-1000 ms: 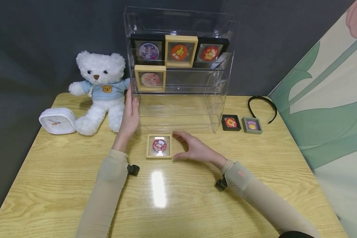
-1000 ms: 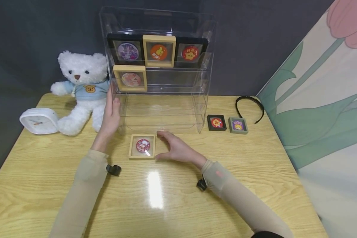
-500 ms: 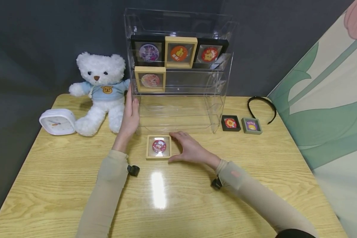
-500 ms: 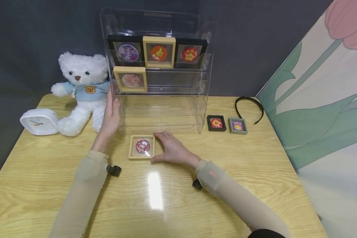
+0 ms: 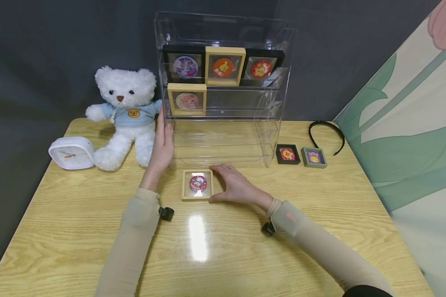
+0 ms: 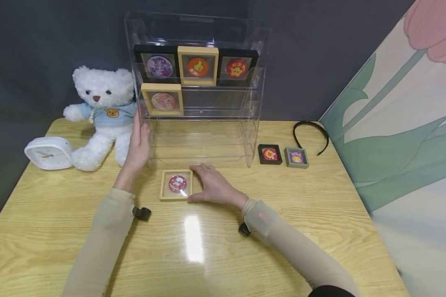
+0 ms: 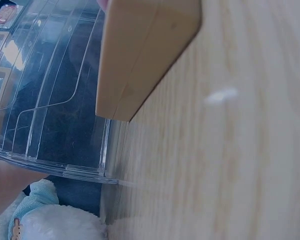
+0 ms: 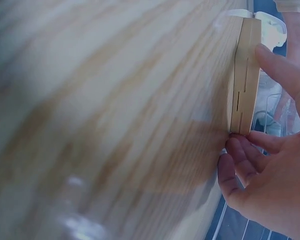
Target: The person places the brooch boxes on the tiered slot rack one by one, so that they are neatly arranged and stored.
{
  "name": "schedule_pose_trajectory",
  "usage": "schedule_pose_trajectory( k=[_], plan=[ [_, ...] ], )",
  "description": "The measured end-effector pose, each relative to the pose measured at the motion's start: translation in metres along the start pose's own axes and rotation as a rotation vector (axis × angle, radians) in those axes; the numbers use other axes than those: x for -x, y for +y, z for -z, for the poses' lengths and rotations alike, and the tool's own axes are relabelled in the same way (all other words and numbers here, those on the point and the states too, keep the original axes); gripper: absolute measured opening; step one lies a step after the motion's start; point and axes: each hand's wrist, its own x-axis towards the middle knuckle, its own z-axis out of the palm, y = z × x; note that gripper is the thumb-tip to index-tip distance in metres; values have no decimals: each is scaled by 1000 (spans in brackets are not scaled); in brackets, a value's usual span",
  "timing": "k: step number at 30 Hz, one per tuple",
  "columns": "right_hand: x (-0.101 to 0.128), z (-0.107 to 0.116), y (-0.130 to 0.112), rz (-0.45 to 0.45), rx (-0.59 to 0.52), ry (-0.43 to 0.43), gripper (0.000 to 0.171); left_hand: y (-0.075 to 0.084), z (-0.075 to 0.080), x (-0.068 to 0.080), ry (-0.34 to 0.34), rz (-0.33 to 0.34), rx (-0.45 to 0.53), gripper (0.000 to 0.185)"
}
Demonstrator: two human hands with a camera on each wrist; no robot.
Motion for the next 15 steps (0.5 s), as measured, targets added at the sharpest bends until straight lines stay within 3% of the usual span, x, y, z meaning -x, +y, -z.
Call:
schedule_pose_trajectory(
  k=[15],
  plan=[
    [2, -2, -1, -20, -156, -8, 101, 1, 0, 0, 1, 1, 16, 60]
  ],
)
